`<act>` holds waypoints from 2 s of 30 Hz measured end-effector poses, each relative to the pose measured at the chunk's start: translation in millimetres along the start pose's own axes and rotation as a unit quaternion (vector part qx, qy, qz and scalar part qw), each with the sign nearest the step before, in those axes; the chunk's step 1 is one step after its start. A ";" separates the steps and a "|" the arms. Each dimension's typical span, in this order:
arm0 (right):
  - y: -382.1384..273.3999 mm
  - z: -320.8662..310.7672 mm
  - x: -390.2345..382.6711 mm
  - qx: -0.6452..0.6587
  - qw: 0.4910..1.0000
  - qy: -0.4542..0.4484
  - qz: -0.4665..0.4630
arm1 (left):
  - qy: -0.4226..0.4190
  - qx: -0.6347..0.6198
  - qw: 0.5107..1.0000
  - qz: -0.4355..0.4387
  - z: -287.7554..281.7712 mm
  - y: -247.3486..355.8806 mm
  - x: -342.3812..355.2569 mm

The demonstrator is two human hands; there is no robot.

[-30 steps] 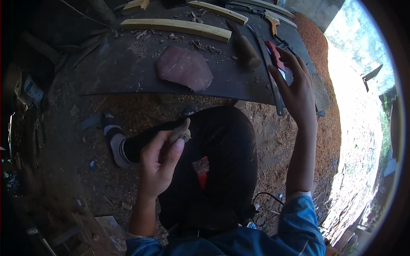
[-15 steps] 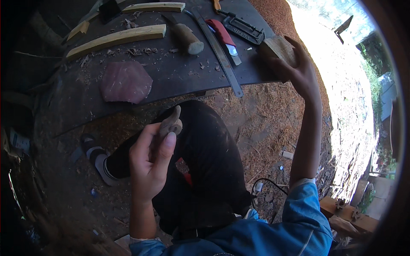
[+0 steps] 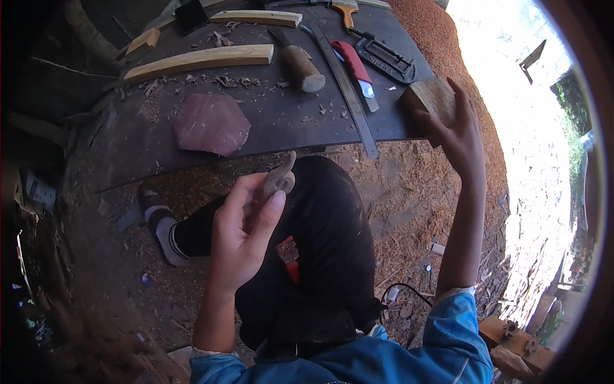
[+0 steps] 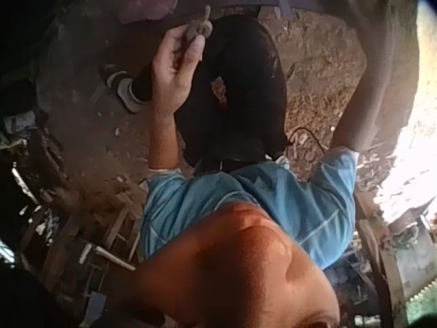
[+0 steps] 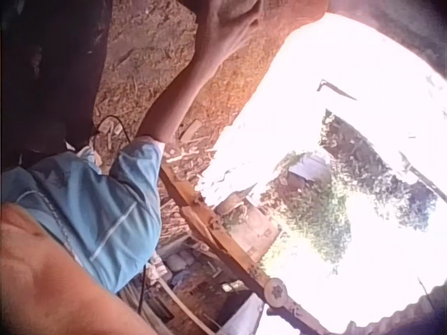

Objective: Carving and sanding a decorative wooden piece in a workshop.

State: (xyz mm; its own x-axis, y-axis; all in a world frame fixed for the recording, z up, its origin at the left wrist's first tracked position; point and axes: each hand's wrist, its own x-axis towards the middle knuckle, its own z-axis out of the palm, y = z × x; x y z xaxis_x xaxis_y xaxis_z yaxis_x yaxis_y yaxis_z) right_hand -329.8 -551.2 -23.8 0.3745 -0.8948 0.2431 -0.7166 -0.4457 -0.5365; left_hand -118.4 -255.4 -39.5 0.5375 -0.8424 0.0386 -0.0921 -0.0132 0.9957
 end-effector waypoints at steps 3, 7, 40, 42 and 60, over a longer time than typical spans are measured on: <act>-23.1 15.3 -2.6 -0.064 0.993 0.077 -0.069 | 0.011 0.009 1.000 -0.001 -5.2 2.7 -1.0; -53.4 23.6 -2.6 -0.032 0.978 0.123 -0.167 | 0.034 0.018 0.999 -0.011 -11.6 6.5 -7.3; -134.1 93.9 -21.3 -0.005 0.946 -0.009 -0.324 | 0.121 0.036 0.992 -0.014 -54.5 -1.1 -39.2; -132.2 89.3 -24.3 -0.004 0.946 -0.020 -0.324 | 0.143 0.004 0.989 -0.037 -56.1 1.8 -38.3; -111.0 78.8 -62.6 0.027 0.949 0.009 -0.314 | 0.122 -0.028 0.990 -0.059 -44.8 -13.6 -31.3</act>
State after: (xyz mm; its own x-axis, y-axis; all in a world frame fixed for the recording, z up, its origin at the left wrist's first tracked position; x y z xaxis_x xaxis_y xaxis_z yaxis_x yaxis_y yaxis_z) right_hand -227.3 -443.6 -43.1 0.7075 -0.4543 0.5413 -0.3246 -0.8893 -0.3221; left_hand -96.4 -204.8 -50.5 0.7291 -0.6813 -0.0658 0.0264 -0.0681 0.9973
